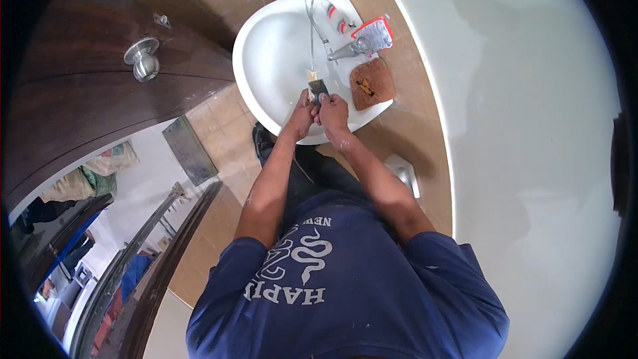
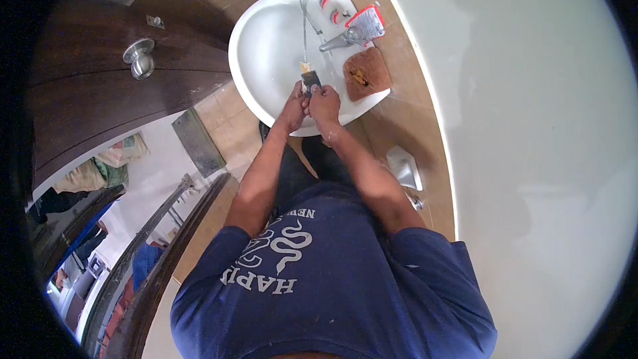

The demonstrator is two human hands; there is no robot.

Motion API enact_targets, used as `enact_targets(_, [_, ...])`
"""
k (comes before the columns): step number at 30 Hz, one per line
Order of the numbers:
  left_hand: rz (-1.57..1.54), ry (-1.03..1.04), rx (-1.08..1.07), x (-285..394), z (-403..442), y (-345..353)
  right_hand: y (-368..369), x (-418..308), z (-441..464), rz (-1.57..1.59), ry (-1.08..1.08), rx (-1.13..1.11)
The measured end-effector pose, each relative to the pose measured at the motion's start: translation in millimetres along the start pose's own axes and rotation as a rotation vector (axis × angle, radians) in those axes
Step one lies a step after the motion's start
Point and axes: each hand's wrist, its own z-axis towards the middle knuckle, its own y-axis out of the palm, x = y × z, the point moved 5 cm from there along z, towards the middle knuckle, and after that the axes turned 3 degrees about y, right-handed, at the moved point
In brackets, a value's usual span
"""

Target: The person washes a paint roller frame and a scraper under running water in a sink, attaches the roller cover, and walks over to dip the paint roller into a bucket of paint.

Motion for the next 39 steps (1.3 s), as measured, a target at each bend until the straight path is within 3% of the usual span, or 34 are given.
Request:
enact_targets(5, [0.046,-0.014,0.086,-5.5,6.9,2.4,0.8,-8.7,23.6,0.022,-0.016,0.035])
enact_targets(8, [0.028,-0.024,0.003,-17.3,13.0,-6.7,-6.4,0.2,7.1,0.041,0.065,0.001])
enact_targets(14, [-0.002,-0.073,0.138,-3.7,4.5,7.3,-1.4,-9.7,14.5,0.075,0.031,0.029])
enact_targets(17, [0.016,-0.054,0.011,-9.2,9.9,1.3,-8.8,8.4,9.5,0.014,0.08,0.034])
enact_targets(20, [0.036,-0.033,0.136,5.5,2.2,17.2,-5.7,1.8,20.3,0.138,0.045,0.03])
enact_targets(26, [-0.034,-0.067,-0.022,-5.9,8.8,0.8,-7.1,13.5,6.2,0.107,0.109,-0.005])
enact_targets(29, [-0.021,-0.03,0.123,-2.4,7.6,7.8,-2.4,-2.5,22.8,0.172,0.063,0.044])
enact_targets(35, [-0.046,-0.036,0.004,-12.2,15.7,-1.4,-9.0,7.5,16.3,0.091,0.045,0.02])
enact_targets(39, [0.072,0.144,0.153,-10.9,18.1,3.8,-0.2,-8.7,33.0,0.159,0.012,-0.024])
